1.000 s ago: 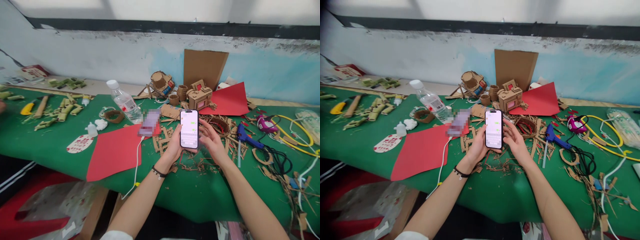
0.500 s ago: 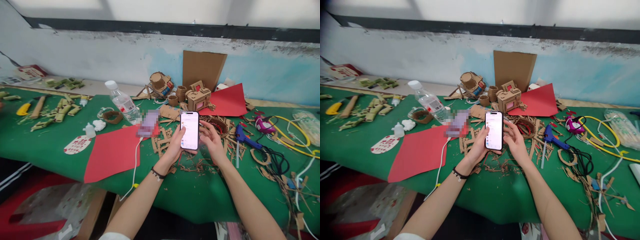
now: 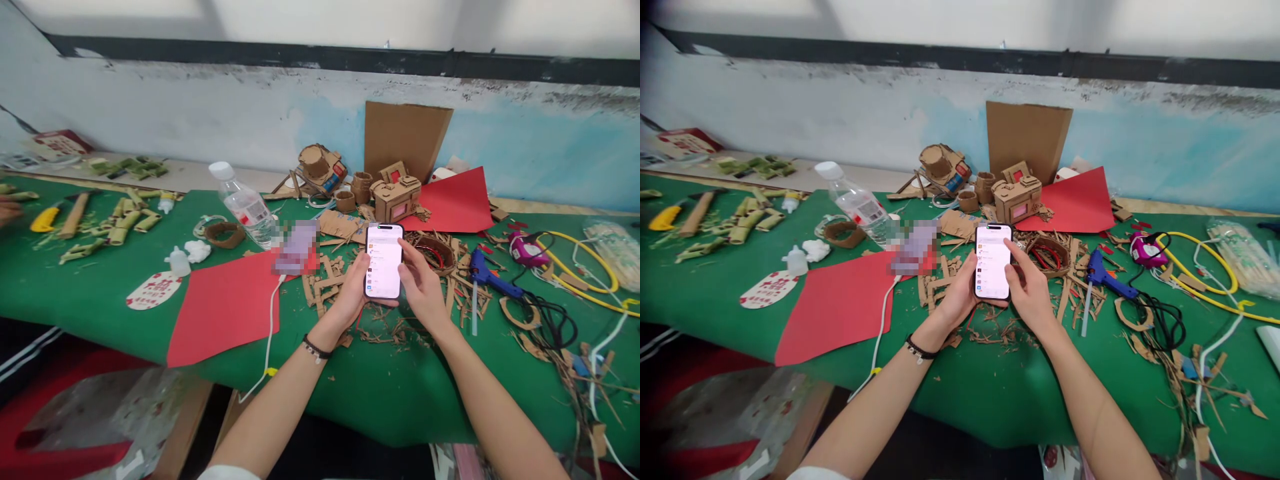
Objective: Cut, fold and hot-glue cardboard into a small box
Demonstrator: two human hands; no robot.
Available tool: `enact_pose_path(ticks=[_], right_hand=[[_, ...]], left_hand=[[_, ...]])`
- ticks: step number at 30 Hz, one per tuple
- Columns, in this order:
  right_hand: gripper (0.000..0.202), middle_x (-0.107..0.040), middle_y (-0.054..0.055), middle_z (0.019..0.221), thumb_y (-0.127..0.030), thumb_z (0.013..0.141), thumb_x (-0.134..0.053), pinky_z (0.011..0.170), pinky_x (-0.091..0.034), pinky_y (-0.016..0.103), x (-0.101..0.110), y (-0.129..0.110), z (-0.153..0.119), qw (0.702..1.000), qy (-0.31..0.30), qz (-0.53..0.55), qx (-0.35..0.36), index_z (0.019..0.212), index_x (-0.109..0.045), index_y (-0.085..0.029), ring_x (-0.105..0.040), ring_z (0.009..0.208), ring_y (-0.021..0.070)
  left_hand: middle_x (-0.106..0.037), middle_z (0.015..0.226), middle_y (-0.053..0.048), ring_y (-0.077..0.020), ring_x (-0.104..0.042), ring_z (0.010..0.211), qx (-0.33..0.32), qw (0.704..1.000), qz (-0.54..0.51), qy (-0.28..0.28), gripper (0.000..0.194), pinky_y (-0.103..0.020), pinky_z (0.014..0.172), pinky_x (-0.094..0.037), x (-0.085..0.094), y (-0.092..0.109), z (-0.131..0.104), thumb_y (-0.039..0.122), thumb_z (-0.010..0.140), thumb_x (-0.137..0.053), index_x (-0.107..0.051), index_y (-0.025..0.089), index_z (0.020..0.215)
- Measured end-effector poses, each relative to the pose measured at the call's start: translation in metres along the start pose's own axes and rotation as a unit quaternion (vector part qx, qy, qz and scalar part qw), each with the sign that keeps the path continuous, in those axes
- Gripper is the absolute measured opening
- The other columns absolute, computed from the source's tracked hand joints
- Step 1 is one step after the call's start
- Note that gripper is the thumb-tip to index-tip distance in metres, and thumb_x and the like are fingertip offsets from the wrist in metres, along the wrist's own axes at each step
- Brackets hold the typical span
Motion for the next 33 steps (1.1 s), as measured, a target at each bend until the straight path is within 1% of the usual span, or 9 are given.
enact_pose_path(ticks=[4, 9, 12, 16, 20, 24, 29, 31, 33], right_hand=[[0.067, -0.067, 0.012, 0.154, -0.054, 0.108, -0.060, 0.109, -0.061, 0.048, -0.001, 0.011, 0.003, 0.994, 0.008, 0.102, -0.034, 0.168, -0.040, -0.031, -0.070, 0.134, 0.0287], [0.057, -0.067, 0.013, 0.154, -0.047, 0.103, -0.067, 0.116, -0.058, 0.052, -0.004, 0.016, 0.007, 0.983, 0.000, 0.173, -0.064, 0.154, -0.052, -0.028, -0.065, 0.143, 0.0308], [0.066, -0.062, 0.013, 0.159, -0.039, 0.096, -0.074, 0.124, -0.051, 0.055, -0.010, 0.014, 0.008, 0.978, -0.035, 0.196, -0.068, 0.156, -0.051, -0.028, -0.060, 0.148, 0.0313], [0.085, -0.046, 0.011, 0.174, -0.032, 0.092, -0.079, 0.130, -0.044, 0.054, -0.019, 0.007, 0.005, 0.974, -0.091, 0.198, -0.063, 0.167, -0.040, -0.031, -0.048, 0.159, 0.0307], [0.099, -0.028, 0.005, 0.183, -0.033, 0.094, -0.080, 0.127, -0.050, 0.051, -0.029, 0.003, -0.003, 0.967, -0.139, 0.203, -0.068, 0.175, -0.025, -0.038, -0.037, 0.166, 0.0307], [0.105, -0.028, 0.004, 0.183, -0.036, 0.095, -0.079, 0.127, -0.050, 0.051, -0.033, 0.003, -0.007, 0.965, -0.160, 0.195, -0.069, 0.178, -0.015, -0.040, -0.037, 0.166, 0.0307], [0.106, -0.024, 0.004, 0.184, -0.041, 0.096, -0.079, 0.128, -0.048, 0.052, -0.031, 0.001, -0.006, 0.976, -0.156, 0.143, -0.048, 0.178, -0.014, -0.039, -0.040, 0.164, 0.0320], [0.102, -0.028, 0.006, 0.183, -0.044, 0.096, -0.079, 0.128, -0.049, 0.053, -0.029, 0.001, -0.004, 0.982, -0.141, 0.119, -0.040, 0.178, -0.018, -0.036, -0.044, 0.162, 0.0329], [0.089, -0.038, 0.010, 0.179, -0.049, 0.099, -0.075, 0.128, -0.048, 0.052, -0.022, 0.001, 0.000, 0.989, -0.095, 0.113, -0.031, 0.174, -0.030, -0.033, -0.047, 0.160, 0.0319]], left_hand=[[-0.072, 0.148, -0.013, -0.0347, -0.076, 0.125, 0.005, 0.999, -0.036, -0.031, 0.058, -0.055, 0.094, -0.072, -0.008, 0.003, -0.001, 0.047, 0.103, -0.068, -0.054, 0.027, 0.155], [-0.070, 0.152, -0.010, -0.0352, -0.074, 0.129, 0.009, 0.998, -0.049, -0.034, 0.061, -0.058, 0.096, -0.070, -0.009, 0.005, -0.003, 0.040, 0.102, -0.065, -0.050, 0.030, 0.160], [-0.070, 0.152, -0.009, -0.0346, -0.074, 0.128, 0.002, 0.999, -0.047, -0.022, 0.063, -0.057, 0.097, -0.070, -0.006, 0.007, -0.002, 0.037, 0.100, -0.063, -0.049, 0.030, 0.162], [-0.071, 0.150, -0.009, -0.0335, -0.074, 0.129, -0.024, 0.999, -0.033, 0.010, 0.065, -0.054, 0.101, -0.068, 0.001, 0.009, 0.000, 0.035, 0.098, -0.062, -0.049, 0.028, 0.161], [-0.073, 0.146, -0.013, -0.0349, -0.072, 0.131, -0.064, 0.997, 0.002, 0.043, 0.064, -0.050, 0.107, -0.065, 0.008, 0.013, 0.002, 0.038, 0.094, -0.072, -0.056, 0.022, 0.154], [-0.073, 0.145, -0.016, -0.0355, -0.072, 0.132, -0.088, 0.995, 0.049, 0.026, 0.070, -0.048, 0.111, -0.061, 0.003, 0.018, 0.000, 0.037, 0.084, -0.089, -0.059, 0.020, 0.145], [-0.073, 0.146, -0.016, -0.0375, -0.072, 0.132, -0.077, 0.996, 0.049, 0.020, 0.076, -0.049, 0.106, -0.064, 0.002, 0.018, -0.003, 0.037, 0.083, -0.088, -0.056, 0.022, 0.151], [-0.073, 0.146, -0.014, -0.0374, -0.073, 0.130, -0.068, 0.997, 0.038, 0.016, 0.077, -0.050, 0.103, -0.067, 0.002, 0.017, -0.003, 0.037, 0.086, -0.084, -0.054, 0.023, 0.155], [-0.072, 0.147, -0.013, -0.0359, -0.075, 0.127, -0.058, 0.998, 0.021, 0.009, 0.075, -0.050, 0.100, -0.068, 0.001, 0.015, -0.003, 0.039, 0.090, -0.080, -0.051, 0.026, 0.158]])
Point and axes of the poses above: each hand's wrist, its own z-axis towards the middle knuckle, its own x-axis out of the back of the hand, y = z × x, the point moved 10 cm from there along z, towards the middle knuckle
